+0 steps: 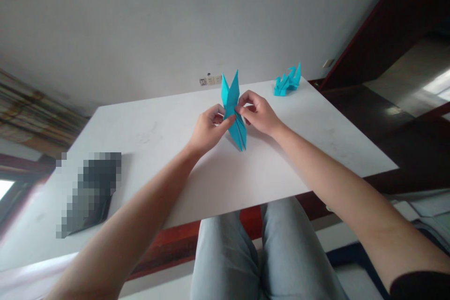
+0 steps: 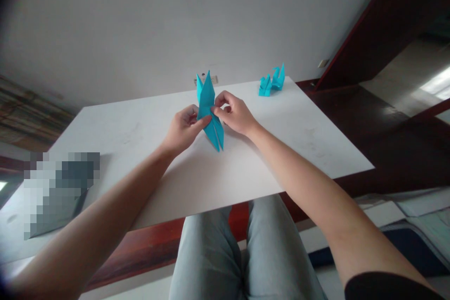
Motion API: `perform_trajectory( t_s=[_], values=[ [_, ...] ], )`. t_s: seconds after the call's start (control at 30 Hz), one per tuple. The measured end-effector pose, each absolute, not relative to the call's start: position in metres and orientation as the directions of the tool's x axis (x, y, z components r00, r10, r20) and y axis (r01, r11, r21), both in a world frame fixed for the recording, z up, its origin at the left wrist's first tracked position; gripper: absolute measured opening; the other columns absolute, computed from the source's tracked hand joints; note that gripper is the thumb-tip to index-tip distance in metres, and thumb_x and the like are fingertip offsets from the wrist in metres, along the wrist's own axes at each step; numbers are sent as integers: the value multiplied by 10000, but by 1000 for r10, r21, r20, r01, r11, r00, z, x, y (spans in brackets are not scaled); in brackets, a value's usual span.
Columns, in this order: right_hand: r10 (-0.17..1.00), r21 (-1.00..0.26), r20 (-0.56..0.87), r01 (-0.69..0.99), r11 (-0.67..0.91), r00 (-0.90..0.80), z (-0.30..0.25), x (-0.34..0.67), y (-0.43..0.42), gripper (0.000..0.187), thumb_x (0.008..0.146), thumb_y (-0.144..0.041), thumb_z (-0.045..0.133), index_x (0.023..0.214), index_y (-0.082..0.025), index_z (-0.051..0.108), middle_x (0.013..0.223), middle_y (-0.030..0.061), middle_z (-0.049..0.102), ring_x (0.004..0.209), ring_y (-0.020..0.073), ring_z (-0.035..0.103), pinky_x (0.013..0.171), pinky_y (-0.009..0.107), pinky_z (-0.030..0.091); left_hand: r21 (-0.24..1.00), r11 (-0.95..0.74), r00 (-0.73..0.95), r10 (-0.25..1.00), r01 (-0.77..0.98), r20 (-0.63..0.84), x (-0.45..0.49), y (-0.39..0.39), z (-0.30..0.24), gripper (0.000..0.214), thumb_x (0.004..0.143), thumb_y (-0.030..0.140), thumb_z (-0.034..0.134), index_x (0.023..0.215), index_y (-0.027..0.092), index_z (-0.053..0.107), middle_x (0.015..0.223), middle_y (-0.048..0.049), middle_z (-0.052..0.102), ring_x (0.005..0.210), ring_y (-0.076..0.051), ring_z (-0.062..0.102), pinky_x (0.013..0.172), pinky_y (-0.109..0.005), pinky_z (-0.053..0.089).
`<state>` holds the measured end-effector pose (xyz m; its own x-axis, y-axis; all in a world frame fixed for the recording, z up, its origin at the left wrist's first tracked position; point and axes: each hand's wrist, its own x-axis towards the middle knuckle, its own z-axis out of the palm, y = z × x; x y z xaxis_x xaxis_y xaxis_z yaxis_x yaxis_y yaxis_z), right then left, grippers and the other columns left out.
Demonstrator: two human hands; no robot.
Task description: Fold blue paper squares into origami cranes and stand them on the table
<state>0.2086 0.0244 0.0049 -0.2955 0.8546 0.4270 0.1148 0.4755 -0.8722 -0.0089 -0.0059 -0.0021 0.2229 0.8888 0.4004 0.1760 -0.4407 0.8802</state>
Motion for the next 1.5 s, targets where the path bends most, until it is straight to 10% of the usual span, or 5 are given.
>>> perform_trajectory(
  t_s=[0.33,0.87,1.5],
  values=[
    [889,-928,331,60,367,-316,7,210,21,333,875,-355,826,1011,-269,535,1000,-27,720,609,113,682,505,248,569,804,-546,171,838,235,519,-8,-8,2,225,926,337,829,855,222,649,851,-2,727,802,-158,713,794,-308,572],
    [854,-943,332,-170,287,-401,3,207,33,706,774,-588,1073,1185,-278,590,912,-50,752,675,115,591,506,222,451,889,-443,103,884,-117,455,-7,2,5,723,785,690,1029,827,243,462,908,-17,711,806,-160,673,716,-298,588],
    [831,-945,327,-179,275,-450,7,205,28,376,867,-407,916,1072,-248,643,819,-74,629,636,97,525,542,230,447,902,-410,74,904,-139,422,-9,6,-1,647,773,632,1057,870,235,556,963,-21,701,864,-154,689,730,-269,569]
  ],
)
